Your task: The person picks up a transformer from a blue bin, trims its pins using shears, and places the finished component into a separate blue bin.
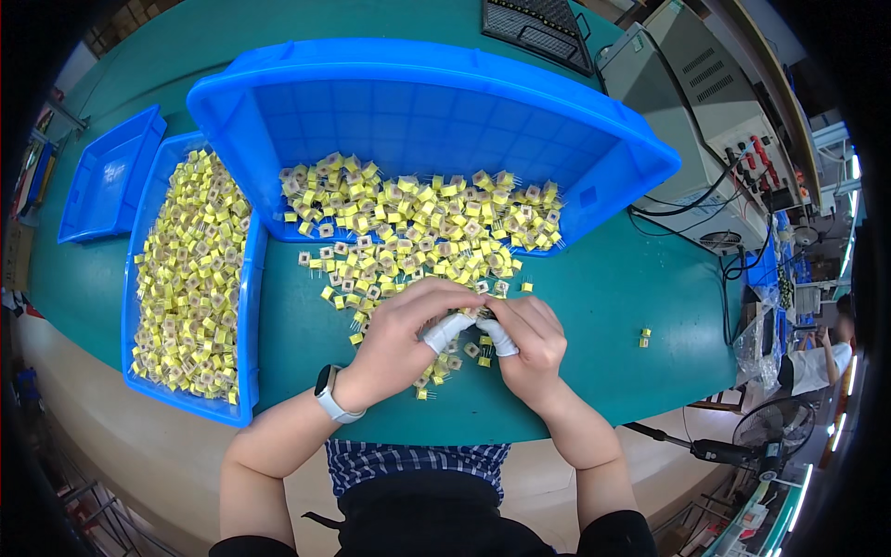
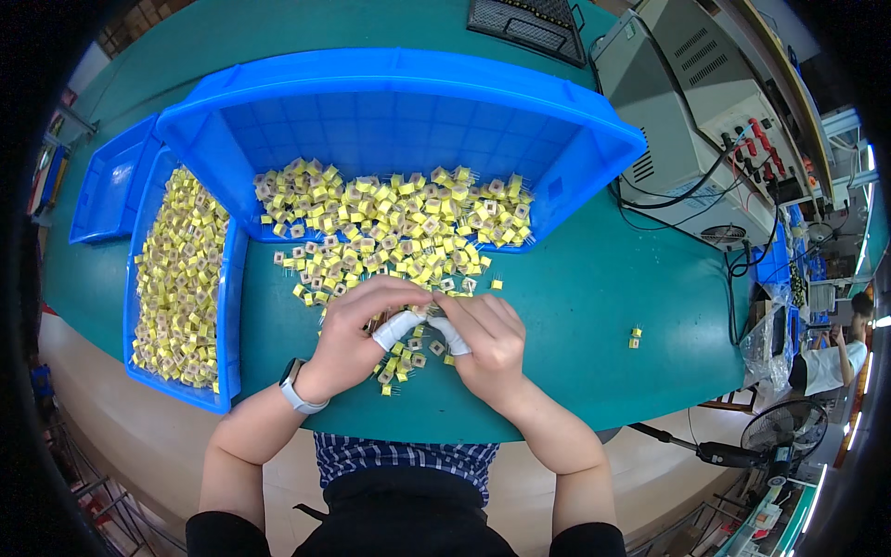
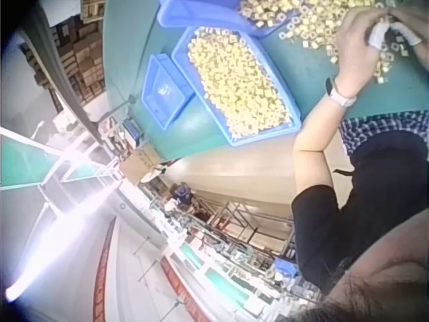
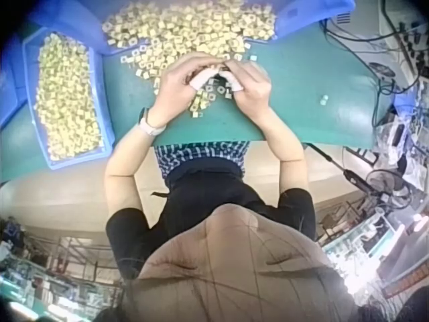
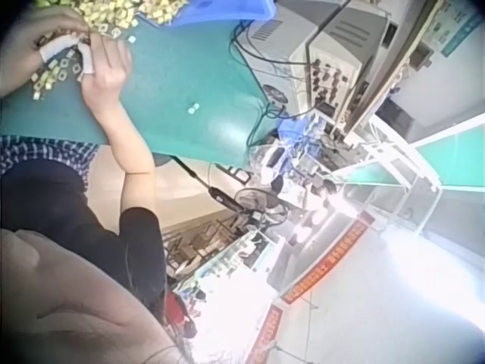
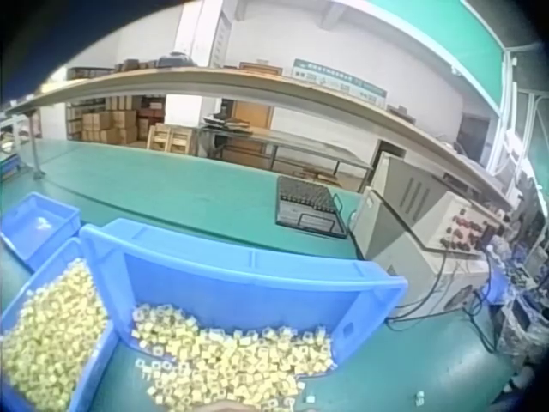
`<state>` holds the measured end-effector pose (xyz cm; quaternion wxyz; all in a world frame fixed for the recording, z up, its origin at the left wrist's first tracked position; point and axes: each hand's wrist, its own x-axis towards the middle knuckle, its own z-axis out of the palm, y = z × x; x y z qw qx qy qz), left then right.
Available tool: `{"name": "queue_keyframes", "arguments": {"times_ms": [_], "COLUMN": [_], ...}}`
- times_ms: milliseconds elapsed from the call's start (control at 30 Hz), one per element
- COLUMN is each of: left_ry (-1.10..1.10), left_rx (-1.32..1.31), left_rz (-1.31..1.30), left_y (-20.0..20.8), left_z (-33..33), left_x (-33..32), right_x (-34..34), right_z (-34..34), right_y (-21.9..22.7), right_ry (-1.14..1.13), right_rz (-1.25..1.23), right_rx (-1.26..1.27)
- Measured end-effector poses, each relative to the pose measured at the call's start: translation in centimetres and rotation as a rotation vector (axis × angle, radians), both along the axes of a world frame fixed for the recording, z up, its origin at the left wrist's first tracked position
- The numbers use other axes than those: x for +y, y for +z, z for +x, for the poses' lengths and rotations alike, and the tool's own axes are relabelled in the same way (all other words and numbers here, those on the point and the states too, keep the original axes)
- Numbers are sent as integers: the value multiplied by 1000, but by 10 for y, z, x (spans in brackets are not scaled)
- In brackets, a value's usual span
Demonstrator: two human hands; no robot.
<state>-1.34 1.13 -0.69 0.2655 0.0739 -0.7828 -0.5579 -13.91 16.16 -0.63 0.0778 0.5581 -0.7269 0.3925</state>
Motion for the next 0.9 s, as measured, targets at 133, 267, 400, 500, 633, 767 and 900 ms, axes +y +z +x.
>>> {"name": "queue_keyframes", "arguments": {"times_ms": [133, 267, 400, 500, 633, 767, 900], "left_ry": [-42, -161, -229, -198, -195, -214, -199], "left_rx": [-49, -50, -137, -144, -119, -116, -123], "left_rz": [176, 503, 822, 764, 666, 569, 552], "left_y": [-1, -3, 2, 2, 0, -2, -2], "left_z": [-1, 3, 4, 4, 4, 4, 5], "left_x": [-3, -9, -6, -4, -2, 0, 1], "right_x": [0, 0, 1, 0, -1, -1, -2], "right_z": [1, 3, 2, 2, 4, 6, 7], "right_y": [0, 0, 0, -5, -3, -4, -4], "right_ry": [9, 3, 18, 68, 96, 96, 87], "right_rz": [-6, 1, 16, 13, 16, 6, -22], "right_rx": [-29, -99, -133, -111, -109, -77, -44]}}
